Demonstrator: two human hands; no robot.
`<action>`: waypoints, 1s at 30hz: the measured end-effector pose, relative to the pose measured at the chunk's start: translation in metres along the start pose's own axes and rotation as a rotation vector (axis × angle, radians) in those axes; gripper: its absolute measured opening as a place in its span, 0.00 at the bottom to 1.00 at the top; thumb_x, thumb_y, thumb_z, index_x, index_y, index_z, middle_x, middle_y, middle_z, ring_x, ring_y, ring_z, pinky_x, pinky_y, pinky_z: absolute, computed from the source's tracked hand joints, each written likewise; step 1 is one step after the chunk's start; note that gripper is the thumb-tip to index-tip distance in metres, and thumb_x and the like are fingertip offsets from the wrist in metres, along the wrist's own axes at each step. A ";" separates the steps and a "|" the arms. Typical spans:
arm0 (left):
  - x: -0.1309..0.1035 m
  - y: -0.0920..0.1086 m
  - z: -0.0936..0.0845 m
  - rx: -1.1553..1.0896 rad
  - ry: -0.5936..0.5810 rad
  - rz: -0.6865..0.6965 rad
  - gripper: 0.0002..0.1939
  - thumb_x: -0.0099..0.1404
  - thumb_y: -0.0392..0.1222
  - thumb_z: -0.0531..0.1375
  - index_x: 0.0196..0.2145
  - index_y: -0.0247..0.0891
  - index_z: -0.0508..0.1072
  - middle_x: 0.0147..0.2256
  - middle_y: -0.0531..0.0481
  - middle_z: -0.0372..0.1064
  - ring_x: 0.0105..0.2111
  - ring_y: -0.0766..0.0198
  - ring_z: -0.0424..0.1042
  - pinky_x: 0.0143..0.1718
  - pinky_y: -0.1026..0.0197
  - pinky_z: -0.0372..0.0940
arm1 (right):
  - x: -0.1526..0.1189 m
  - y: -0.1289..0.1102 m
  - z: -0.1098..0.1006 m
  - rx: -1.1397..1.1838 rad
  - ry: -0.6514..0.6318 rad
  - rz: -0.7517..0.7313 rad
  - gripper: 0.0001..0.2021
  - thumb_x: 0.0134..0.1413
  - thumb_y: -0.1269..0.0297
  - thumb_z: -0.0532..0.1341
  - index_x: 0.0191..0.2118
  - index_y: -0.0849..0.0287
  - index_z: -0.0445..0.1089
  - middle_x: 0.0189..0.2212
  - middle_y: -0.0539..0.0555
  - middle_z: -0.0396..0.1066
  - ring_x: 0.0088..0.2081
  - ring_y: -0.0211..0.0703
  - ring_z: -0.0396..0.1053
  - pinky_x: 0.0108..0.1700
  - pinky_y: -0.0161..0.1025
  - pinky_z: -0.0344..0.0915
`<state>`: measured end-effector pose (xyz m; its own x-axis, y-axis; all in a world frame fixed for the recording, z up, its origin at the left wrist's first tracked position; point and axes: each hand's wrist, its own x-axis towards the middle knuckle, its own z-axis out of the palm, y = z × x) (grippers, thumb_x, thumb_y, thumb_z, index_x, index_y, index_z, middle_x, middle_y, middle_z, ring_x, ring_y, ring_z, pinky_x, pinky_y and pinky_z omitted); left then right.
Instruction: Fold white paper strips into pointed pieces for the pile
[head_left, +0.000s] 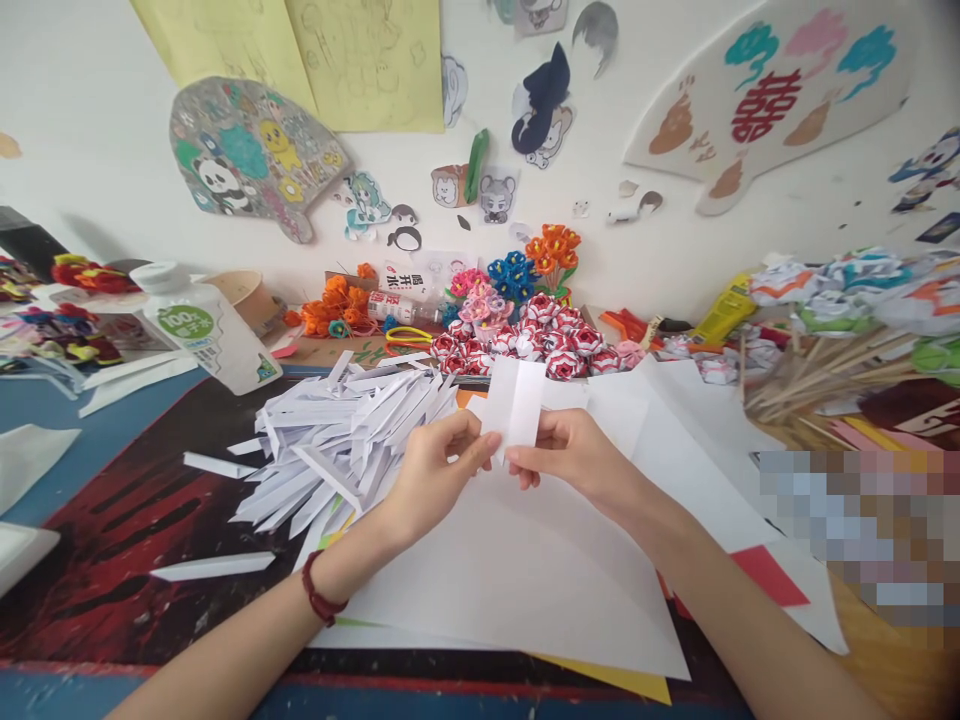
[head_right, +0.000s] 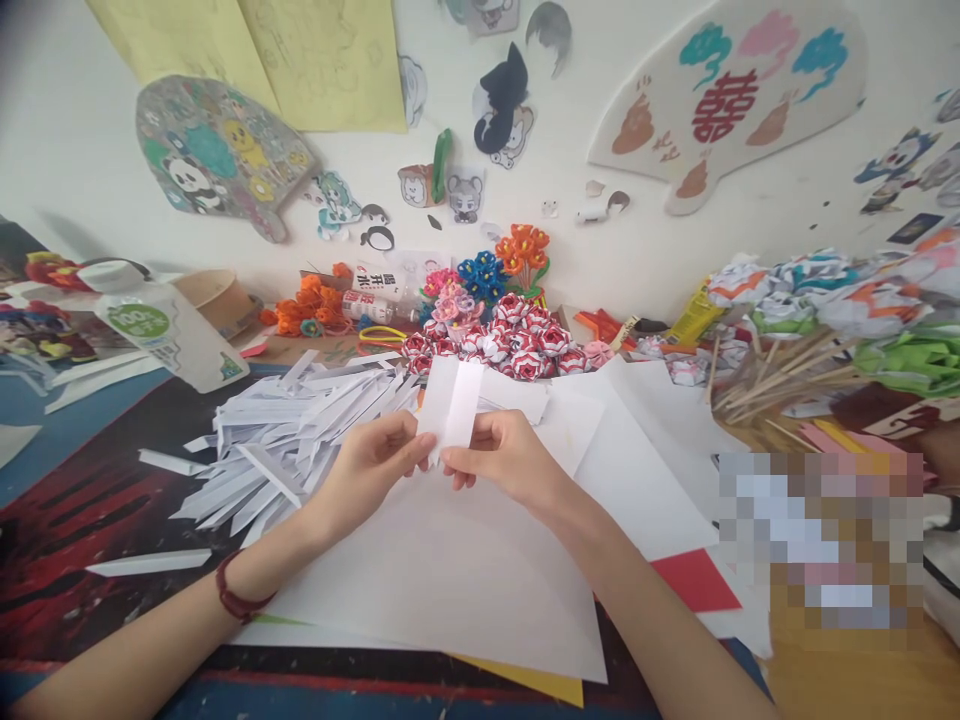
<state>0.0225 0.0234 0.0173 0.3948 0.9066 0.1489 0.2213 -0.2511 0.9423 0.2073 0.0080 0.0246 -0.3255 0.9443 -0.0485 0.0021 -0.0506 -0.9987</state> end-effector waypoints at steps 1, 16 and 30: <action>-0.001 0.001 0.000 0.012 0.002 0.010 0.15 0.64 0.47 0.57 0.24 0.34 0.64 0.22 0.52 0.66 0.24 0.70 0.63 0.27 0.67 0.59 | 0.000 0.000 0.000 0.001 -0.001 0.001 0.07 0.48 0.66 0.66 0.32 0.66 0.74 0.26 0.54 0.71 0.24 0.37 0.68 0.29 0.36 0.65; -0.001 0.001 -0.002 0.034 -0.076 0.042 0.19 0.69 0.47 0.50 0.25 0.34 0.67 0.21 0.53 0.65 0.20 0.72 0.59 0.24 0.67 0.55 | 0.000 0.002 0.003 0.019 0.095 -0.078 0.06 0.45 0.66 0.68 0.30 0.63 0.75 0.24 0.51 0.71 0.23 0.33 0.62 0.24 0.32 0.59; -0.007 0.006 0.007 -0.170 -0.161 -0.095 0.16 0.64 0.49 0.57 0.26 0.34 0.65 0.22 0.53 0.66 0.20 0.72 0.61 0.22 0.68 0.56 | 0.002 0.008 0.010 0.078 0.219 -0.136 0.06 0.47 0.66 0.66 0.24 0.62 0.72 0.19 0.48 0.64 0.22 0.33 0.57 0.24 0.33 0.55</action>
<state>0.0271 0.0138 0.0201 0.5192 0.8544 0.0203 0.1164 -0.0942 0.9887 0.1968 0.0063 0.0167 -0.1056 0.9915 0.0758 -0.1038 0.0648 -0.9925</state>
